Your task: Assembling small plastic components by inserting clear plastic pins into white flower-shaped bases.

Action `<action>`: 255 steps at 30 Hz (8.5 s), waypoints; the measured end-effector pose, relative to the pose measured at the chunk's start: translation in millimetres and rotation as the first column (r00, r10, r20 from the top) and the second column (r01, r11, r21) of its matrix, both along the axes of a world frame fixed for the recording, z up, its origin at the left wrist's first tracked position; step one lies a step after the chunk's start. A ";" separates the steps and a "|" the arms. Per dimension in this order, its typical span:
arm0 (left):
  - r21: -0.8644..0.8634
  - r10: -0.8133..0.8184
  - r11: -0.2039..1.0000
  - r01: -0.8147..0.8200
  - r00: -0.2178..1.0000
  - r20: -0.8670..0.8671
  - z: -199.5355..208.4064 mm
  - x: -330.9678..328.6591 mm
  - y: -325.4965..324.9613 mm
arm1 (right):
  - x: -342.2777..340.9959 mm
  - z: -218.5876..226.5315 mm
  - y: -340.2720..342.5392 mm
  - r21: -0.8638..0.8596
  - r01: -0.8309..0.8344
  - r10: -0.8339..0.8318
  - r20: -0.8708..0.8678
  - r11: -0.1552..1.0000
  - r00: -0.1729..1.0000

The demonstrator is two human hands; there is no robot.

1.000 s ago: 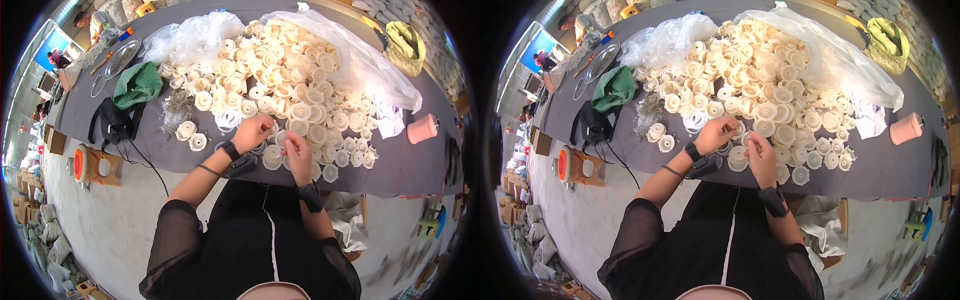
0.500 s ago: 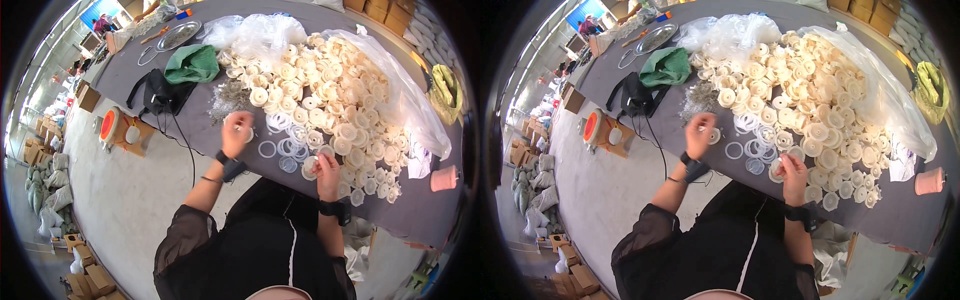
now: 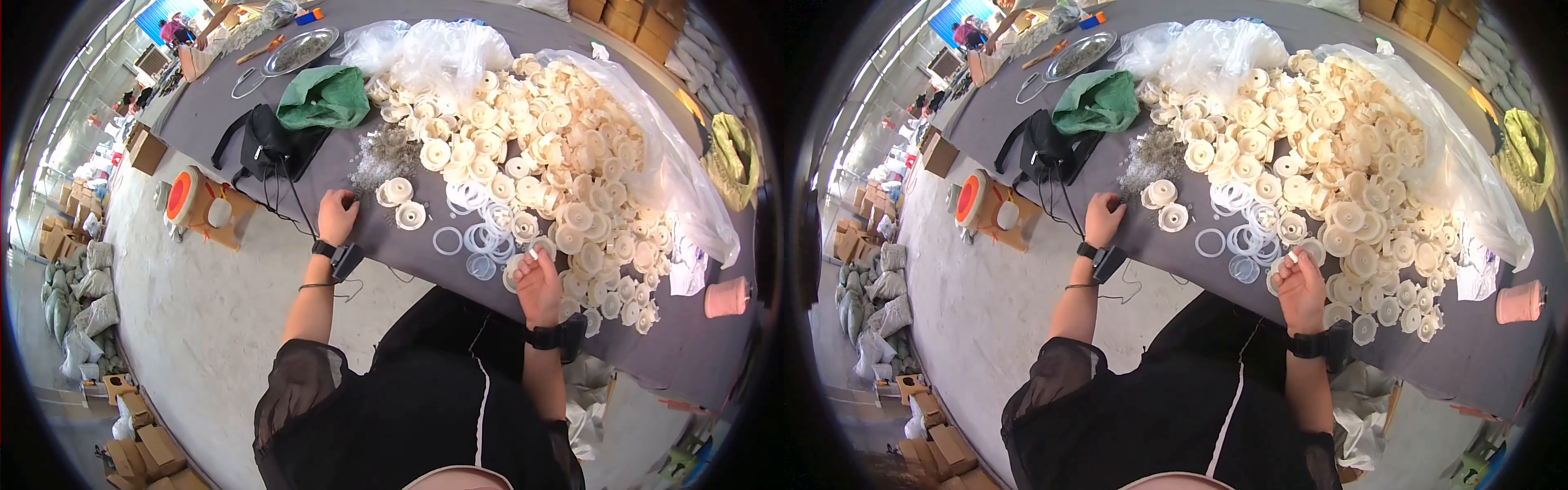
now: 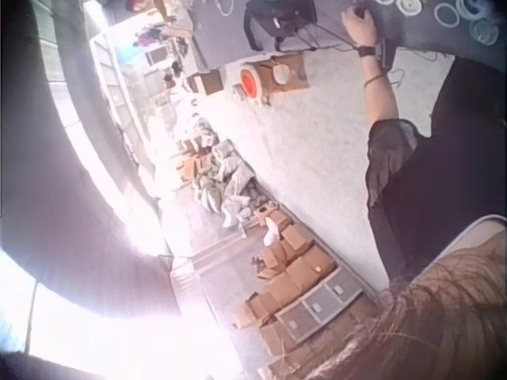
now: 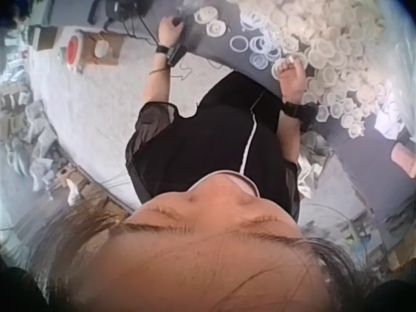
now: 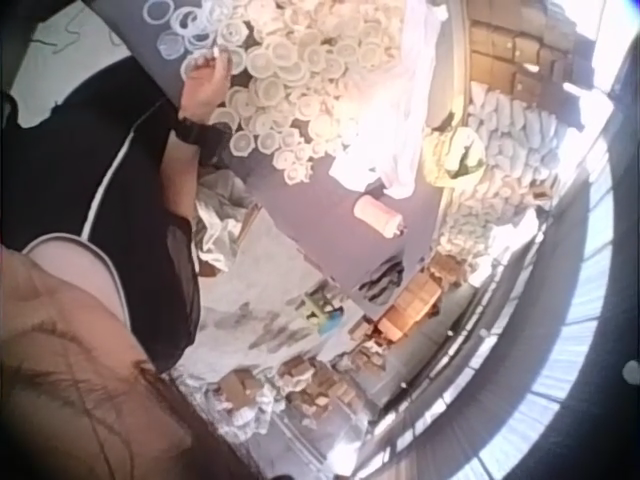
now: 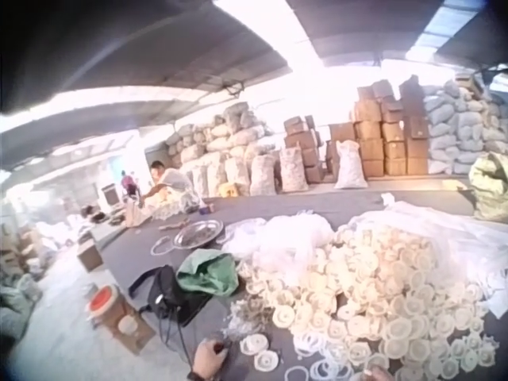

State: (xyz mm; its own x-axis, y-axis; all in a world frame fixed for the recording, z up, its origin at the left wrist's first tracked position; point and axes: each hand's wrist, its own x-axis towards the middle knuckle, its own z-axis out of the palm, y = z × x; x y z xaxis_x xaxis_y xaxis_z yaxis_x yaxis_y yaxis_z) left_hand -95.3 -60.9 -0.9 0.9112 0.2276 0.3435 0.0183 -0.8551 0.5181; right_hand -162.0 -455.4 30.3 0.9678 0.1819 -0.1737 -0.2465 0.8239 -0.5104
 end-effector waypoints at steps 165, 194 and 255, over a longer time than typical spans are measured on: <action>-0.858 -0.665 0.267 0.440 0.728 0.167 94.8 -35.0 -253.4 | -7.0 38.0 0.9 -0.814 0.498 -0.143 0.477 0.300 0.867; 0.038 -0.519 0.851 0.523 0.851 -0.080 39.6 21.1 -144.1 | 2.6 12.4 -9.1 0.216 0.078 -0.074 -0.026 0.973 0.997; -0.874 -0.989 0.031 0.486 0.141 0.043 112.8 3.2 -229.4 | -22.0 54.1 -19.1 -0.666 0.705 0.168 0.745 0.246 0.646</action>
